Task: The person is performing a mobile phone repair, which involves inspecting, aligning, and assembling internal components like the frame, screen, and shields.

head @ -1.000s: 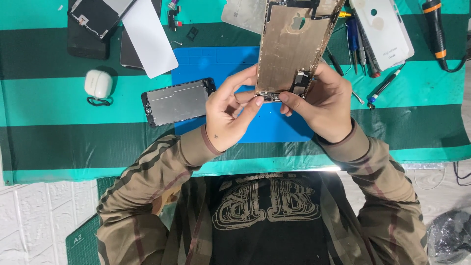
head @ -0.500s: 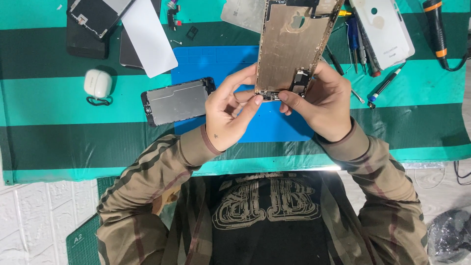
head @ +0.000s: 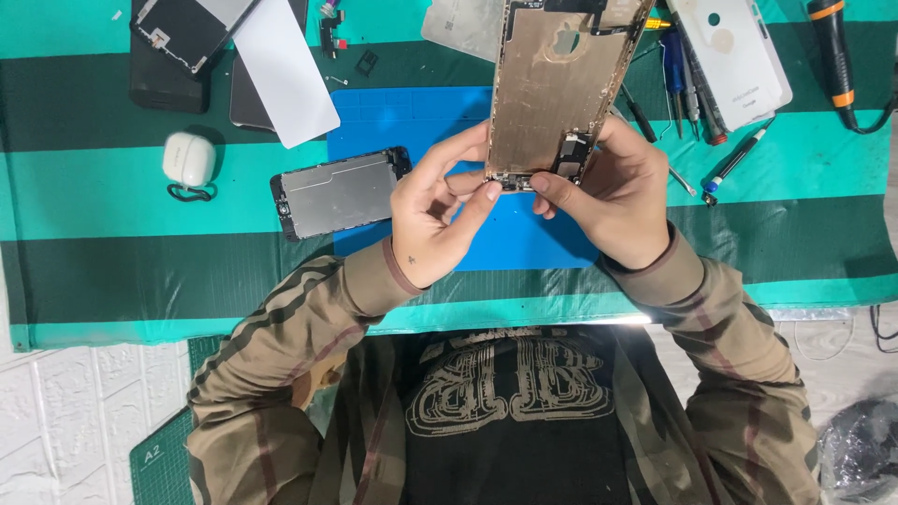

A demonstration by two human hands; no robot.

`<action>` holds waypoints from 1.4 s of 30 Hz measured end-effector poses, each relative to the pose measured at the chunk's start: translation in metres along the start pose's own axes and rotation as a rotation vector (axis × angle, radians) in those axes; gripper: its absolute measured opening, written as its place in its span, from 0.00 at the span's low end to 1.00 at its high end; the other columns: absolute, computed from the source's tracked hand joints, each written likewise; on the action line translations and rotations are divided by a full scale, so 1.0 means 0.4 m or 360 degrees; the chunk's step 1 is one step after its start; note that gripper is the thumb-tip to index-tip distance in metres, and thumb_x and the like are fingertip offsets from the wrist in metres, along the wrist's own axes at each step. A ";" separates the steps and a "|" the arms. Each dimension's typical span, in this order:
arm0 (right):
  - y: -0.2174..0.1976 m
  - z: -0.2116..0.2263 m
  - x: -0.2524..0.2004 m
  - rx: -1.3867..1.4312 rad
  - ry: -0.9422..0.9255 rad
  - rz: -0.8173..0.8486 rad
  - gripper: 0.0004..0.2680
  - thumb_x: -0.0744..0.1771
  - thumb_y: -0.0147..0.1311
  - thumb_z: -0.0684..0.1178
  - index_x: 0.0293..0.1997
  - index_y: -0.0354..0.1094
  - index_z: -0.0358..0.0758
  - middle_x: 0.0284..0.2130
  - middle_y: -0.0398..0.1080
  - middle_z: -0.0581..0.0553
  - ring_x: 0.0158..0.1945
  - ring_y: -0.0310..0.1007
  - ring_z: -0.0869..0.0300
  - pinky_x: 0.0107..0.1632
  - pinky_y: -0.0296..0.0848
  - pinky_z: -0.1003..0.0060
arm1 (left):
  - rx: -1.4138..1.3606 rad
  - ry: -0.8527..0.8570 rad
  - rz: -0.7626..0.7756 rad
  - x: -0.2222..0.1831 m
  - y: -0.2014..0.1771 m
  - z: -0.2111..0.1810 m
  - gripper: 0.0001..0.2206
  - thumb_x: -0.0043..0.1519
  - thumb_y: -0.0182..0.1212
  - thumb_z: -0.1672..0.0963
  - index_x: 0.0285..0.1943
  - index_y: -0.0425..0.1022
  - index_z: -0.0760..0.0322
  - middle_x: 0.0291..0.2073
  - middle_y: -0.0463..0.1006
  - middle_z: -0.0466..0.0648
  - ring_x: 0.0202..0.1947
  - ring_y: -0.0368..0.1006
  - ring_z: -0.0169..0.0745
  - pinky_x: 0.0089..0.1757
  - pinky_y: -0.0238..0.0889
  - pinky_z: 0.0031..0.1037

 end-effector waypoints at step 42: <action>0.038 0.014 0.002 -0.0960 -0.1002 -0.0212 0.04 0.66 0.67 0.40 0.41 0.81 0.43 0.54 0.68 0.31 0.60 0.64 0.34 0.63 0.63 0.37 | -0.0179 0.0310 -0.0072 0.009 0.004 0.041 0.20 0.64 0.61 0.68 0.66 0.67 0.76 0.57 0.77 0.65 0.52 0.77 0.66 0.45 0.79 0.43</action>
Point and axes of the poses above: each hand's wrist, its own x-axis towards the middle knuckle, its own y-axis out of the palm, z = x × y, the point moved 1 cm from there along x, towards the middle knuckle
